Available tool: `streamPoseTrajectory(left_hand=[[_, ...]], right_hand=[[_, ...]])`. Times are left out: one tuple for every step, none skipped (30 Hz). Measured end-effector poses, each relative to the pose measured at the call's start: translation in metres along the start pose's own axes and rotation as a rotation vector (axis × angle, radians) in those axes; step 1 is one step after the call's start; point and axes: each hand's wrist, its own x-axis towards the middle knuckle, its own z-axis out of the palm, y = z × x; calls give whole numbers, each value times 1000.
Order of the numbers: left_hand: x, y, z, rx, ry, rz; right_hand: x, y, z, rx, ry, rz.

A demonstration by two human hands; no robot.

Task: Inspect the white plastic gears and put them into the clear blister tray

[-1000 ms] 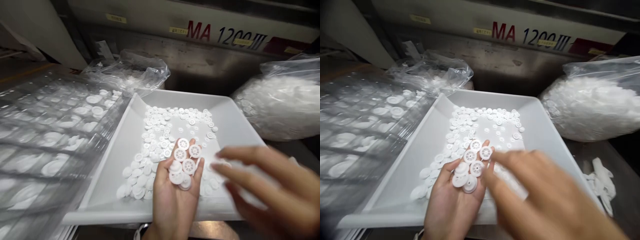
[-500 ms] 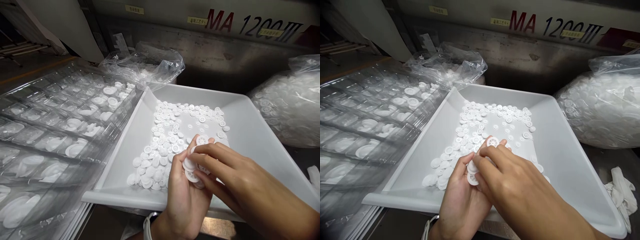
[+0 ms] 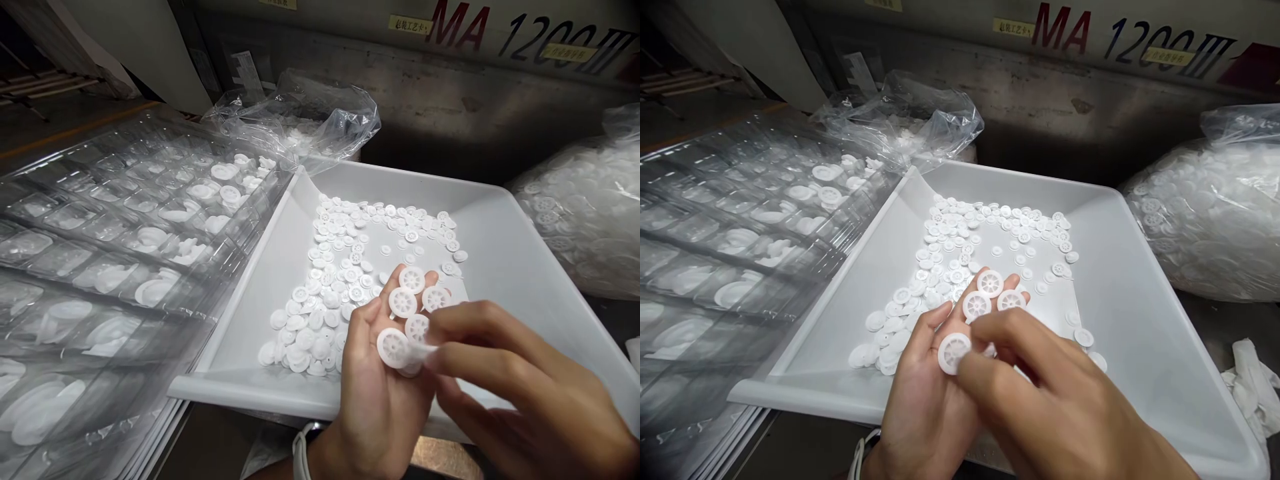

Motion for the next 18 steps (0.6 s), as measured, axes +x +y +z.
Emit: streamPoseTrajectory(left_hand=[[0, 0, 0, -4, 0, 14], [0, 0, 0, -4, 6, 27], [0, 0, -1, -6, 11, 37], [-1, 0, -1, -9, 12, 42], [-1, 0, -2, -12, 8, 44], [0, 0, -2, -17, -1, 44], [0, 1, -1, -23, -8, 43], [0, 1, -1, -28, -14, 39], [0, 1, 0, -29, -13, 33], [0, 2, 0, -32, -12, 28], [0, 2, 1, -34, -11, 25], [0, 2, 2, -37, -12, 26], [-1, 3, 2, -38, -19, 29], [-1, 3, 2, -37, -25, 33], [-2, 3, 2, -36, -32, 38], [-2, 3, 2, -34, -39, 41], [-3, 3, 2, -30, -43, 42], [-3, 2, 1, -26, -50, 40]], right_hand=[[-7, 2, -1, -87, 58, -1], [-14, 5, -1, -160, 116, -17], [-19, 8, 0, -221, 178, -34], [-24, 10, 1, -257, 214, -37], [-28, 12, 4, -278, 230, -32], [-32, 14, 6, -290, 230, -20], [-34, 15, 9, -289, 215, -6], [-37, 15, 11, -280, 187, -4], [-39, 15, 12, -274, 167, -18], [-41, 14, 13, -268, 152, -38], [-43, 14, 13, -264, 143, -63], [-46, 13, 13, -262, 128, -73], [-48, 12, 12, -267, 120, -75], [-51, 12, 12, -275, 117, -77], [-53, 11, 12, -281, 118, -79], [-55, 11, 12, -287, 124, -84], [-57, 11, 12, -296, 131, -93], [-58, 11, 13, -304, 133, -96]])
